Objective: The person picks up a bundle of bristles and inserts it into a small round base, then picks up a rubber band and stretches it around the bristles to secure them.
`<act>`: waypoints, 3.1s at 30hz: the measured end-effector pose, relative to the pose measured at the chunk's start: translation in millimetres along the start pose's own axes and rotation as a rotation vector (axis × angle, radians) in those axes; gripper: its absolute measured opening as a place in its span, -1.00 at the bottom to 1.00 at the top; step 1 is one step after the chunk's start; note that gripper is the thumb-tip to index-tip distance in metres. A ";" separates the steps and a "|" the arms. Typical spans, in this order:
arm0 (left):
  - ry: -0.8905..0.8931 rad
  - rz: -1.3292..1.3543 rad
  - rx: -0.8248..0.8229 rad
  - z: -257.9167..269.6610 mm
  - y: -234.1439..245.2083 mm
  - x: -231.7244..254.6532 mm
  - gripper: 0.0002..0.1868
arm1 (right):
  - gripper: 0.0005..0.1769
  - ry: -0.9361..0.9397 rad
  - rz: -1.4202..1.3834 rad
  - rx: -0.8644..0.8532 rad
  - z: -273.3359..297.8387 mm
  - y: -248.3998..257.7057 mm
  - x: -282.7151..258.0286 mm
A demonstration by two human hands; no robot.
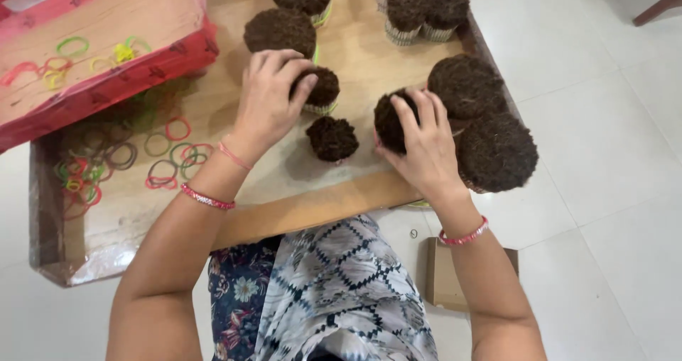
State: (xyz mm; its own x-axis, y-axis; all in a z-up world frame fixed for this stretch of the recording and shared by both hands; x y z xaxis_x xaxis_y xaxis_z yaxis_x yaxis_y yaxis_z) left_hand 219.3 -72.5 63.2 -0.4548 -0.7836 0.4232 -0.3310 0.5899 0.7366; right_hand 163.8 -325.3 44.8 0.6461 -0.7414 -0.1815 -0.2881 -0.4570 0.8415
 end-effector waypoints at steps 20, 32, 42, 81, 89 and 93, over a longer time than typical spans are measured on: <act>0.451 0.459 -0.281 86.8 25.3 -49.2 -0.44 | 0.62 -0.086 -0.607 -0.221 -30.2 -69.6 -18.1; 0.304 0.448 -0.270 117.8 26.1 -57.7 -0.01 | 0.80 0.152 -0.669 -0.238 -22.3 -96.0 -55.6; 0.336 0.460 -0.123 143.8 34.0 -23.2 0.39 | 0.88 0.391 -0.788 -0.292 -48.2 -90.9 -40.9; 0.312 -0.027 0.173 194.8 92.5 -52.9 -0.47 | 0.55 0.029 -0.845 0.094 25.3 -81.8 -72.9; 0.214 -0.260 0.169 199.3 142.0 -75.7 -0.82 | -0.14 -0.016 -0.913 0.343 44.5 -70.2 -82.9; 0.285 0.170 0.331 190.5 150.3 -11.5 -0.80 | -0.48 0.190 -0.897 0.501 64.5 -43.3 -133.6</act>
State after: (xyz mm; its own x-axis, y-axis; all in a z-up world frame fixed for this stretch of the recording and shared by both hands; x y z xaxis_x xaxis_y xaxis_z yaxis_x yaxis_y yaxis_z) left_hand 17.2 62.3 68.5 -0.2953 -0.6656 0.6854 -0.5387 0.7085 0.4558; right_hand 44.4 -238.2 -0.2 0.8557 0.0404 -0.5159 0.1201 -0.9852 0.1221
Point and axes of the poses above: each hand's wrist, its own z-axis away from the middle knuckle, its own y-axis out of the back of the hand, x = y × z, the point moved 3 cm from there along -z, towards the middle knuckle, and after that the axes turned 11 degrees about y, right-handed, at the moved point
